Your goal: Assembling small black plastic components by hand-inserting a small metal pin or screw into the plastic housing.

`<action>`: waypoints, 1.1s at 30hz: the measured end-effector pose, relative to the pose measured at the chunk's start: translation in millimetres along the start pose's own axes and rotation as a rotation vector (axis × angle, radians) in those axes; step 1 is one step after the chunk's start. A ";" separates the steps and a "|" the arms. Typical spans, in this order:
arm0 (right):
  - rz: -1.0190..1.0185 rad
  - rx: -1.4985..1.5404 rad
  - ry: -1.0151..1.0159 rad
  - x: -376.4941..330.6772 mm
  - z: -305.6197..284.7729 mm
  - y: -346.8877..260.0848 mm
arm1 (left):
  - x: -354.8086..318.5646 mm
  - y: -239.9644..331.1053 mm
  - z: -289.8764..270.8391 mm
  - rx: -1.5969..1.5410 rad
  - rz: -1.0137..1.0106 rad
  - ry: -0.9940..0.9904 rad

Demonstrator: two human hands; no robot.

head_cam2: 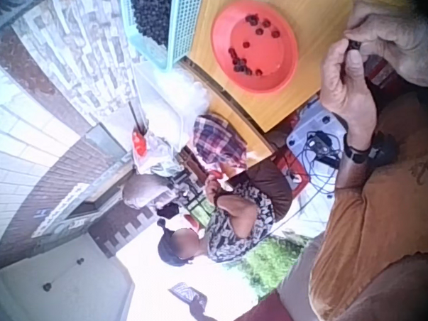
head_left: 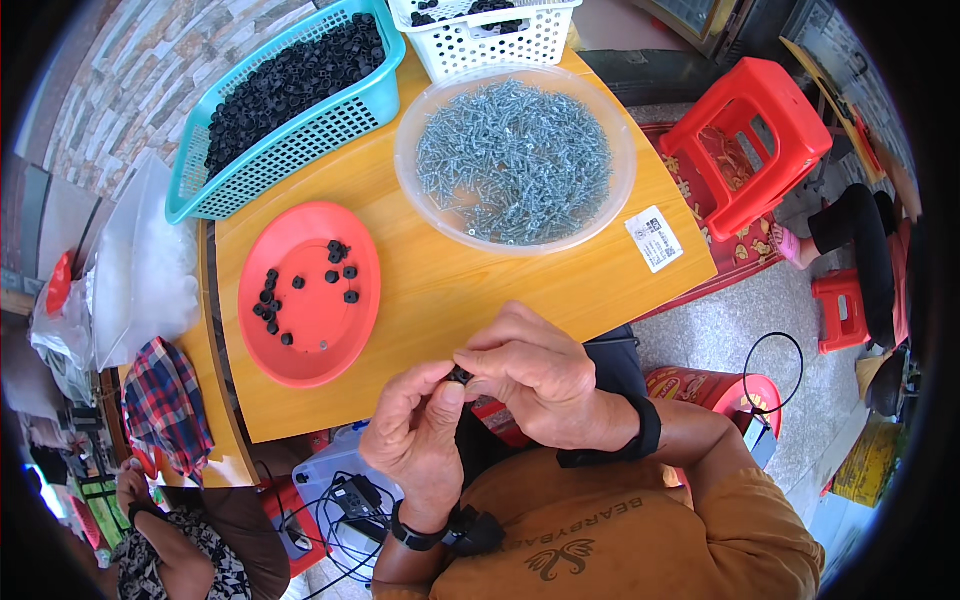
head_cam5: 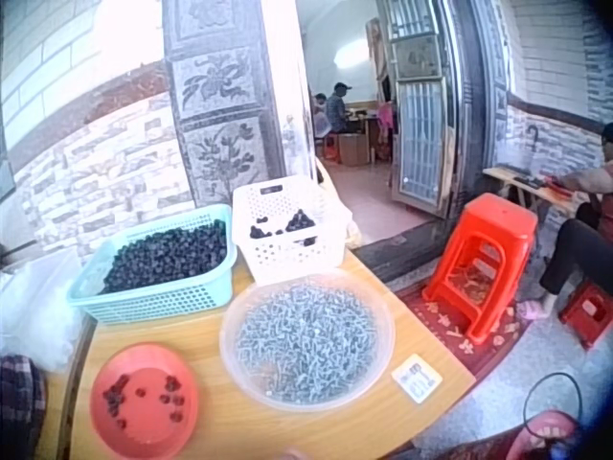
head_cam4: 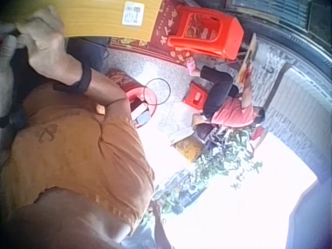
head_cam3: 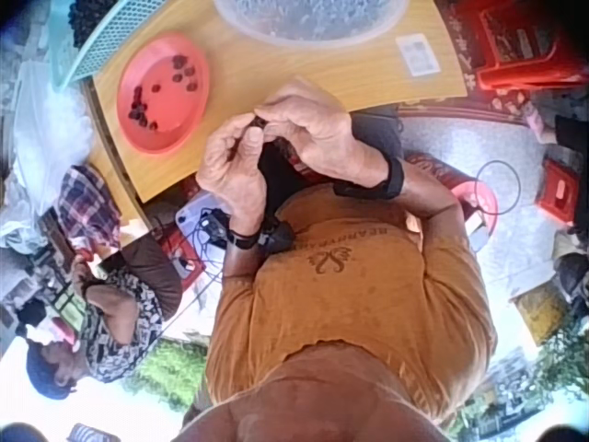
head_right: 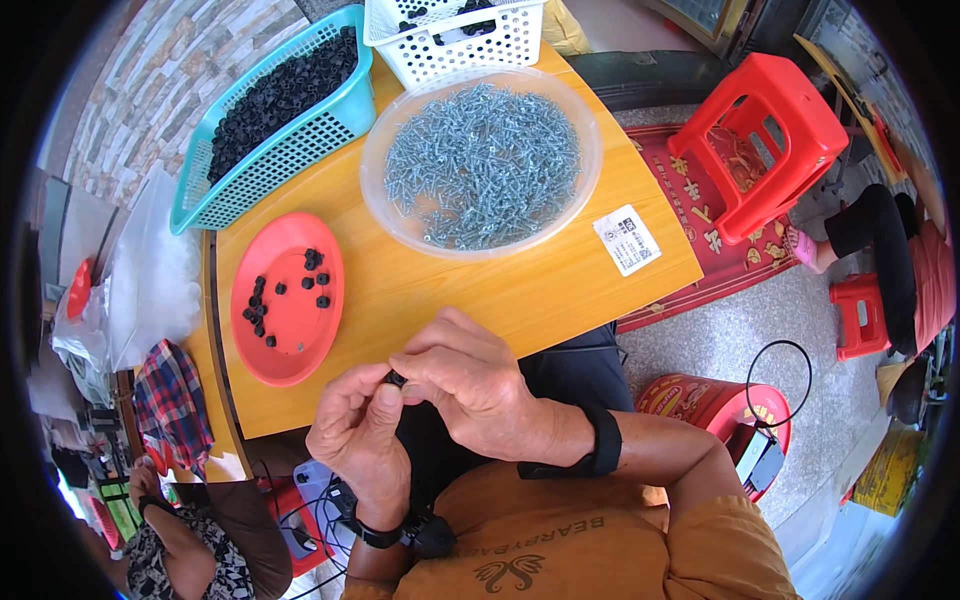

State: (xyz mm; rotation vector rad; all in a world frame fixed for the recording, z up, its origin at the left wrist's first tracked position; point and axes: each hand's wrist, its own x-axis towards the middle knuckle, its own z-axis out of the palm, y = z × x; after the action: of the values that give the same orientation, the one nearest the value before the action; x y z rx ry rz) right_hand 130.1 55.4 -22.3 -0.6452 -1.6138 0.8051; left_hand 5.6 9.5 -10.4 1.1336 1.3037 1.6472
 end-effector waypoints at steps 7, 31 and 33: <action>-0.021 -0.063 0.005 -1.3 0.9 -1.6 | 1.5 4.3 0.2 -0.119 -0.130 0.030; -0.095 -0.181 0.050 0.7 6.8 9.4 | 8.5 4.7 4.4 -0.206 -0.287 0.128; -0.087 -0.165 0.014 1.1 5.3 10.7 | 8.9 6.0 5.5 -0.187 -0.262 0.120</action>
State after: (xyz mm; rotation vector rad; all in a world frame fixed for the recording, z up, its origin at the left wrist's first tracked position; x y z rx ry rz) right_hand 124.4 62.0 -30.6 -0.6901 -1.6952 0.6069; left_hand 7.6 18.2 -2.3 0.7300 1.2819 1.6201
